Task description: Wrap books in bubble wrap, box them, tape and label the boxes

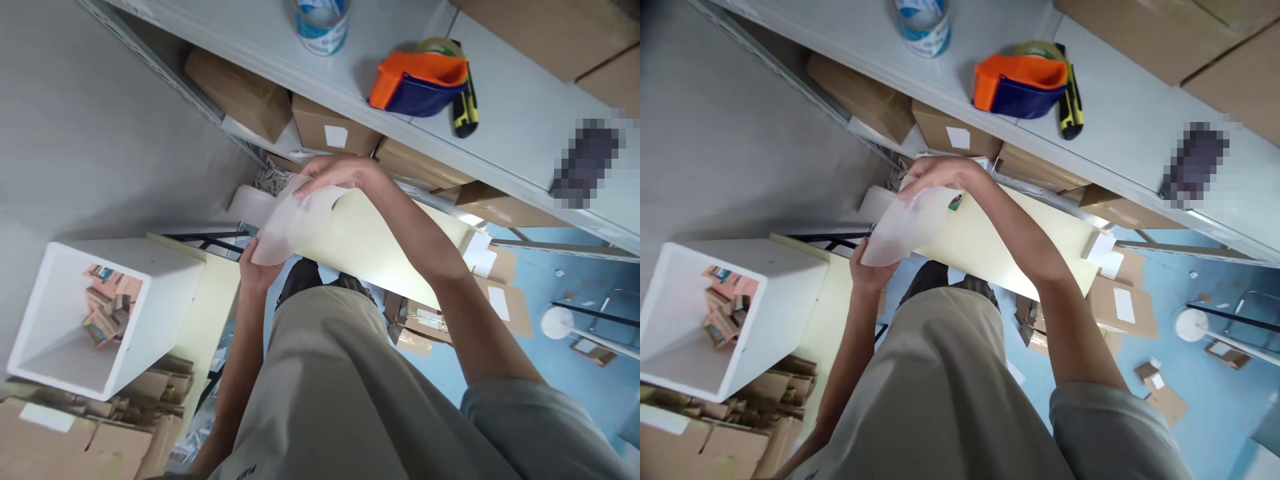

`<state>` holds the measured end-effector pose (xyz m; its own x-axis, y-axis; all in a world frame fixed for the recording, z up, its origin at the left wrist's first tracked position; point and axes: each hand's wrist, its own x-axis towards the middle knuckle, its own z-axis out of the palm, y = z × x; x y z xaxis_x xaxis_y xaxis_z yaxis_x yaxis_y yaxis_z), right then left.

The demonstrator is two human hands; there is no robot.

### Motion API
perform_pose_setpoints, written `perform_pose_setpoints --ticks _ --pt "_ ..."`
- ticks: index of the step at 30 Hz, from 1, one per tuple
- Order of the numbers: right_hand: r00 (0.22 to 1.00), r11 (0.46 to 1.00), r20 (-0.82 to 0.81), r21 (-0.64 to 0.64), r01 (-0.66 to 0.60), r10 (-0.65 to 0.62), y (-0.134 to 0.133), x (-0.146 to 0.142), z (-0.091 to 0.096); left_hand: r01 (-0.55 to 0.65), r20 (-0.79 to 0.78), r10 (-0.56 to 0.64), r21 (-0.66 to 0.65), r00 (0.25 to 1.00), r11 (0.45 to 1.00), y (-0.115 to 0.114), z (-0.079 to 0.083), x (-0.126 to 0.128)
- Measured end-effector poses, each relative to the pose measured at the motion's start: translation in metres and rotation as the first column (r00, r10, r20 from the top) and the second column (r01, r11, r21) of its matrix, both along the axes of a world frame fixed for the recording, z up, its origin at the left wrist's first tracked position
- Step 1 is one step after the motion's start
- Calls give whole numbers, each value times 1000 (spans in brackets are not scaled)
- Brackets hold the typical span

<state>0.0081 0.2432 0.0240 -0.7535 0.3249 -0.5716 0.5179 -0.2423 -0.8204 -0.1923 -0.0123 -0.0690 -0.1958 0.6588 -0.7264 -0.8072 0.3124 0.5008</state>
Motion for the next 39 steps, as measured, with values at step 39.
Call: perform_pose_setpoints --ticks 39 --pt "449 496 297 752 433 -843 -220 237 -110 290 -690 -724 -696 -14 657 78 -161 15"
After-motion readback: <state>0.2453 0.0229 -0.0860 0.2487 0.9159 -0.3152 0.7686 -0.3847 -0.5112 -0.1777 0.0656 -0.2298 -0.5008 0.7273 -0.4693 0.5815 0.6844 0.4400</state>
